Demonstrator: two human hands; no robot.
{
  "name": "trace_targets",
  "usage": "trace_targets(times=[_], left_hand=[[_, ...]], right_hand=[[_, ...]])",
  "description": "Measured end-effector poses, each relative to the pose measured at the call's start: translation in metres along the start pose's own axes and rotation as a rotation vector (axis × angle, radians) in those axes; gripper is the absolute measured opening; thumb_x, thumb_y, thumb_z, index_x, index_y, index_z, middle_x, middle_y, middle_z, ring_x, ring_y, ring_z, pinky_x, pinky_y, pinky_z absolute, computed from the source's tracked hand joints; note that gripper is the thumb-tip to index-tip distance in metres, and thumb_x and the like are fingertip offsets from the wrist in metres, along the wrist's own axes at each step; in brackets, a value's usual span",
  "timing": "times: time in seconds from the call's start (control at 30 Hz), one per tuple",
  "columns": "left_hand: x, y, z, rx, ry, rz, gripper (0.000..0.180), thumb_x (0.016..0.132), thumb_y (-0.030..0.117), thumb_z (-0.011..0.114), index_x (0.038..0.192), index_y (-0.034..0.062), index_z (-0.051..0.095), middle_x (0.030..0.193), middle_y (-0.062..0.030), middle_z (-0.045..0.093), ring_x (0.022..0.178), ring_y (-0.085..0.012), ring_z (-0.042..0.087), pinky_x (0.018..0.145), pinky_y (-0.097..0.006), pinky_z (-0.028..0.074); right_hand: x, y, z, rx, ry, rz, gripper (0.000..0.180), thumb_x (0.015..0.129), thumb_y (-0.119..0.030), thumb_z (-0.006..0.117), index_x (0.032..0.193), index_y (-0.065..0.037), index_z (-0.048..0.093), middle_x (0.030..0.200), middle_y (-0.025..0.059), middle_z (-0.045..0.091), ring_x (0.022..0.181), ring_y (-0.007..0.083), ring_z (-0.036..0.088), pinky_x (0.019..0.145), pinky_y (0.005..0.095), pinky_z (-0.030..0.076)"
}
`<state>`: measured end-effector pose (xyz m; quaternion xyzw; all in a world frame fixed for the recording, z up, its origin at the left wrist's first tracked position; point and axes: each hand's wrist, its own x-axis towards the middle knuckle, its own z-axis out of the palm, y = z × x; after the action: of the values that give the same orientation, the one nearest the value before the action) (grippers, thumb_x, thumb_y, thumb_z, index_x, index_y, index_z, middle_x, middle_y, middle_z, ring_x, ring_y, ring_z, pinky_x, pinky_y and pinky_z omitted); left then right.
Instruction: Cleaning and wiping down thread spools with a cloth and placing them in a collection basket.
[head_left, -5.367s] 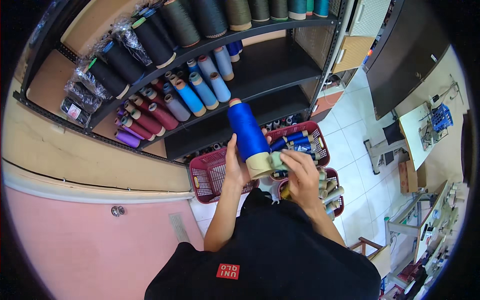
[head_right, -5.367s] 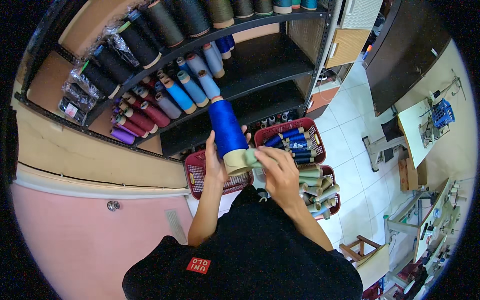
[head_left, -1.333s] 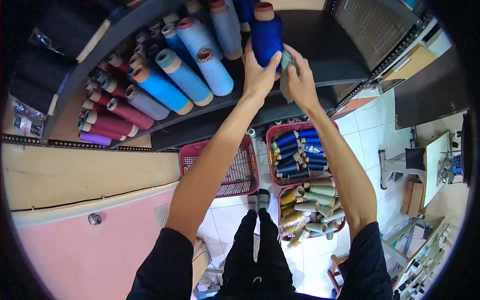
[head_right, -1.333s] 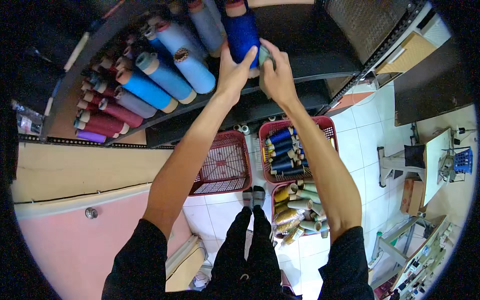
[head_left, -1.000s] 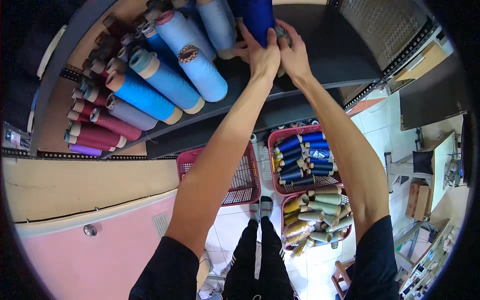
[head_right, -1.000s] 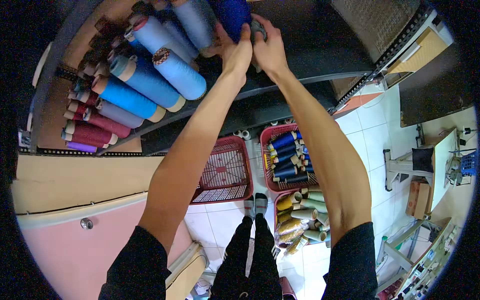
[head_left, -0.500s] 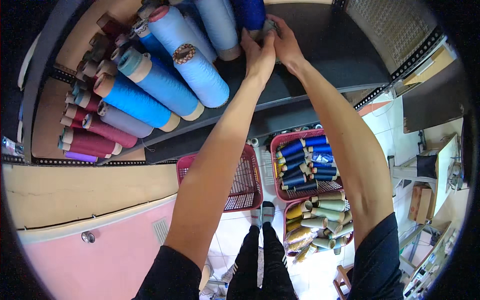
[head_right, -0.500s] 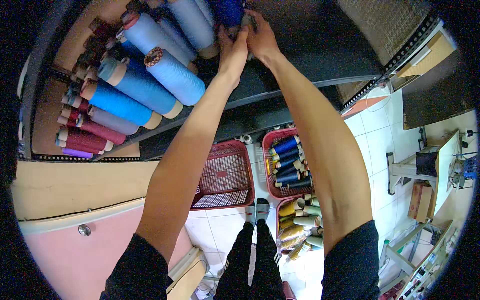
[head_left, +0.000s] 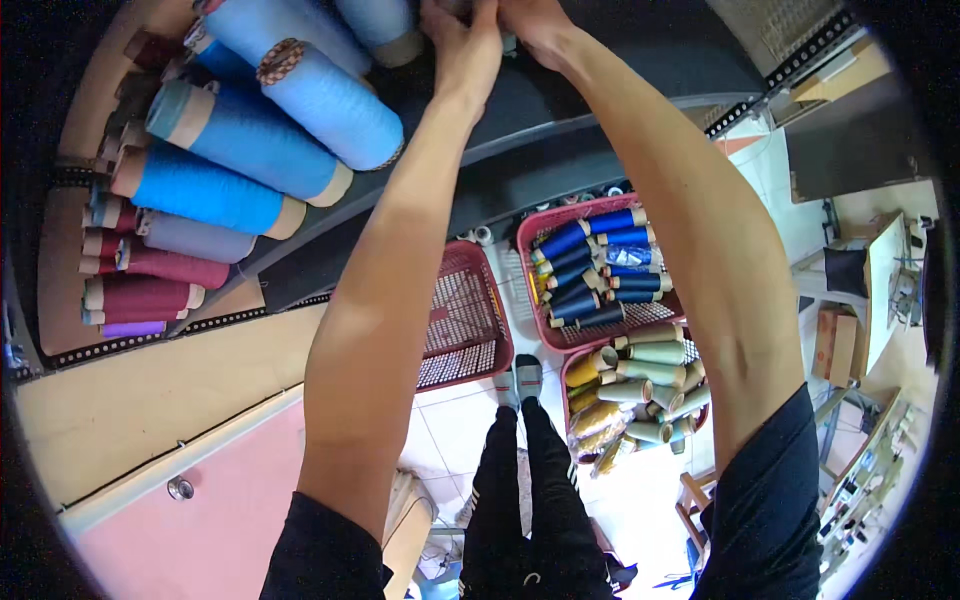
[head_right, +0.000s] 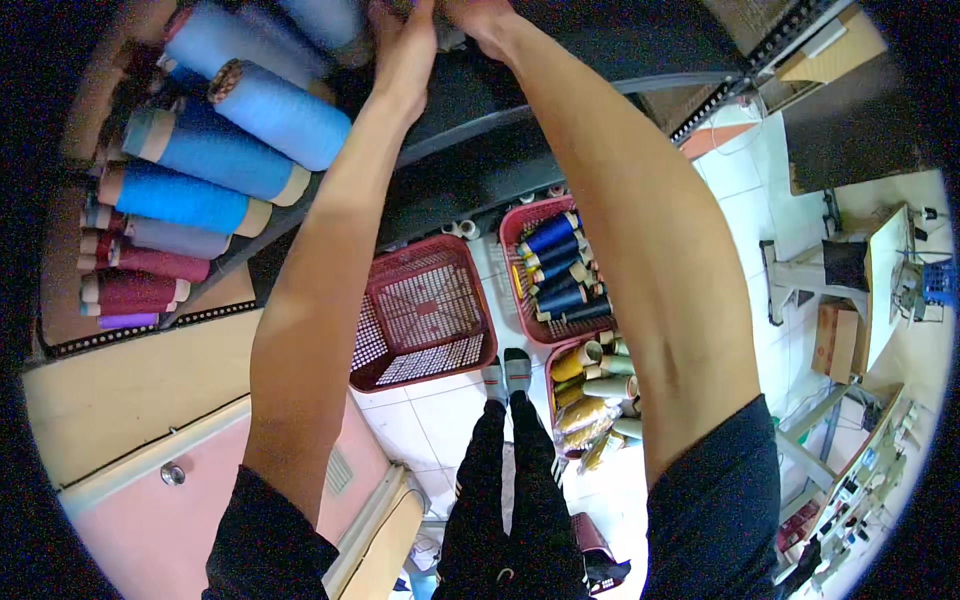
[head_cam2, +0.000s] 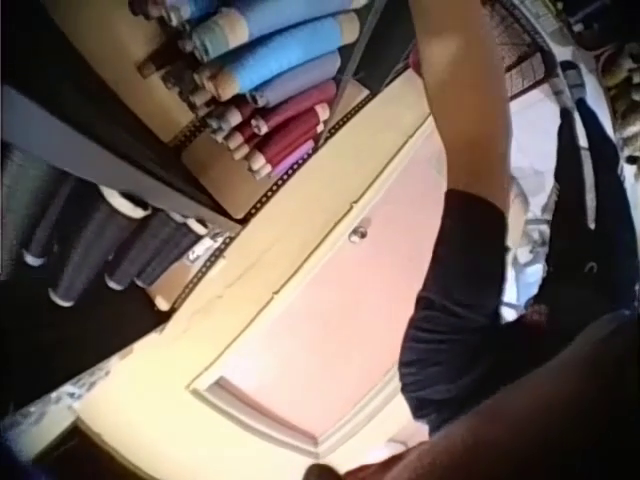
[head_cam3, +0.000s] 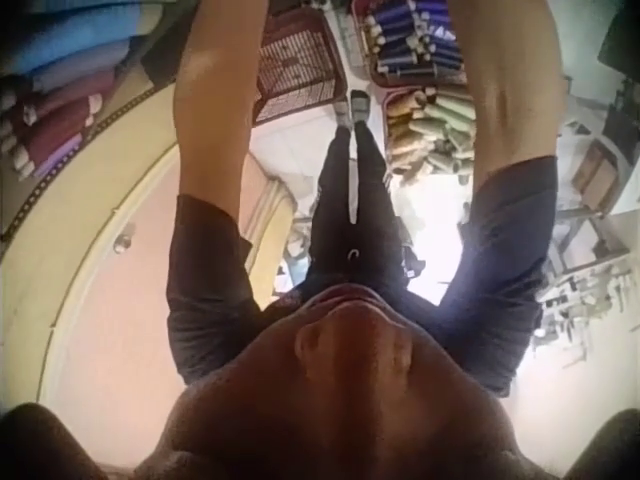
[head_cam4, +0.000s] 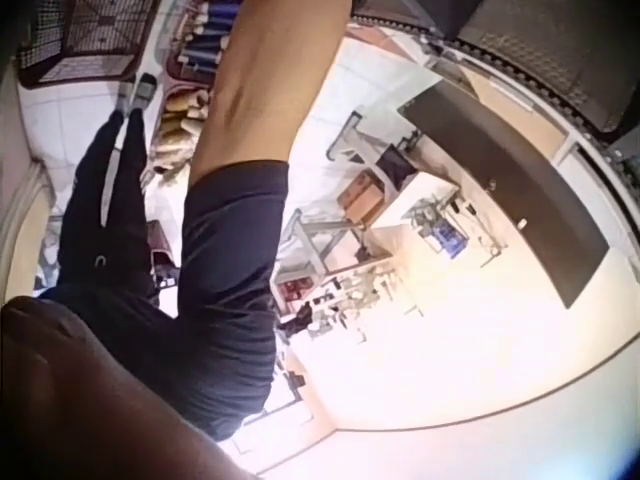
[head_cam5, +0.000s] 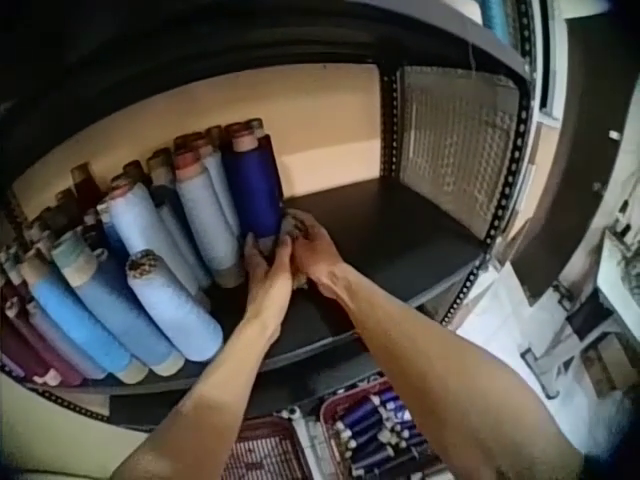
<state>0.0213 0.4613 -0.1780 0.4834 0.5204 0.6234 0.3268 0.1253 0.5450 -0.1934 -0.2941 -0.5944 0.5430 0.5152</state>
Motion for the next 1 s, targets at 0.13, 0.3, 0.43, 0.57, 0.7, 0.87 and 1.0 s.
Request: trace_targets(times=[0.13, 0.3, 0.43, 0.57, 0.7, 0.87, 1.0], left_hand=[[-0.043, 0.019, -0.027, 0.037, -0.139, 0.222, 0.072, 0.113, 0.036, 0.061, 0.167, -0.0037, 0.035, 0.169, -0.0206, 0.045, 0.160, -0.0298, 0.039, 0.131, -0.041, 0.028], [-0.174, 0.014, -0.039, 0.145, -0.100, 0.269, 0.047, 0.109, 0.009, 0.064, 0.153, -0.0048, 0.051, 0.156, -0.0219, 0.057, 0.148, -0.0329, 0.054, 0.126, -0.042, 0.038], [-0.262, -0.052, -0.027, 0.292, -0.190, 0.323, 0.037, 0.110, 0.005, 0.060, 0.146, -0.0028, 0.057, 0.147, -0.0201, 0.063, 0.143, -0.0298, 0.058, 0.123, -0.041, 0.040], [-0.331, -0.197, 0.004, 0.004, -0.160, -0.362, 0.031, 0.113, 0.011, 0.057, 0.141, -0.0014, 0.062, 0.147, -0.0170, 0.066, 0.144, -0.0268, 0.058, 0.121, -0.040, 0.042], [-0.355, -0.324, 0.042, -0.004, -0.219, -0.859, 0.024, 0.116, 0.024, 0.054, 0.128, 0.0057, 0.065, 0.107, -0.0050, 0.065, 0.091, -0.0161, 0.068, 0.075, -0.033, 0.056], [-0.376, -0.477, 0.067, -0.234, -0.080, -1.436, 0.032, 0.113, 0.050, 0.049, 0.107, 0.0187, 0.053, 0.092, 0.0012, 0.052, 0.070, -0.0143, 0.051, 0.056, -0.031, 0.044], [-0.392, -0.597, 0.045, -0.161, 0.027, -1.399, 0.039, 0.107, 0.058, 0.054, 0.116, 0.0196, 0.054, 0.097, 0.0013, 0.052, 0.076, -0.0162, 0.051, 0.056, -0.029, 0.043]], right_hand=[[-0.051, -0.076, 0.008, 0.036, 0.218, 0.149, 0.062, 0.108, -0.005, 0.049, 0.169, -0.005, 0.038, 0.148, 0.0189, 0.063, 0.120, 0.0280, 0.068, 0.102, 0.0366, 0.056], [-0.187, -0.092, -0.058, 0.095, 0.202, 0.197, 0.050, 0.107, -0.015, 0.049, 0.157, -0.014, 0.054, 0.127, 0.0167, 0.073, 0.115, 0.0268, 0.074, 0.094, 0.0421, 0.064], [-0.300, -0.046, -0.125, -0.015, 0.320, 0.375, 0.056, 0.090, -0.013, 0.050, 0.145, -0.011, 0.062, 0.117, 0.0114, 0.070, 0.095, 0.0202, 0.071, 0.082, 0.0345, 0.060], [-0.372, 0.084, -0.151, -0.238, 0.402, 0.669, 0.049, 0.095, -0.007, 0.051, 0.142, -0.007, 0.065, 0.114, 0.0114, 0.070, 0.096, 0.0178, 0.068, 0.082, 0.0300, 0.055], [-0.436, 0.247, -0.192, -0.365, 0.338, 0.889, 0.051, 0.099, -0.014, 0.061, 0.149, -0.005, 0.064, 0.121, 0.0133, 0.073, 0.100, 0.0220, 0.067, 0.091, 0.0336, 0.054], [-0.481, 0.394, -0.228, -0.624, 0.252, 1.015, 0.057, 0.100, -0.019, 0.065, 0.154, -0.002, 0.060, 0.131, 0.0187, 0.074, 0.118, 0.0285, 0.070, 0.104, 0.0370, 0.053], [-0.463, 0.469, -0.206, -0.436, 0.158, 1.036, 0.061, 0.100, -0.019, 0.065, 0.157, -0.001, 0.056, 0.131, 0.0198, 0.076, 0.123, 0.0293, 0.071, 0.106, 0.0382, 0.053]])
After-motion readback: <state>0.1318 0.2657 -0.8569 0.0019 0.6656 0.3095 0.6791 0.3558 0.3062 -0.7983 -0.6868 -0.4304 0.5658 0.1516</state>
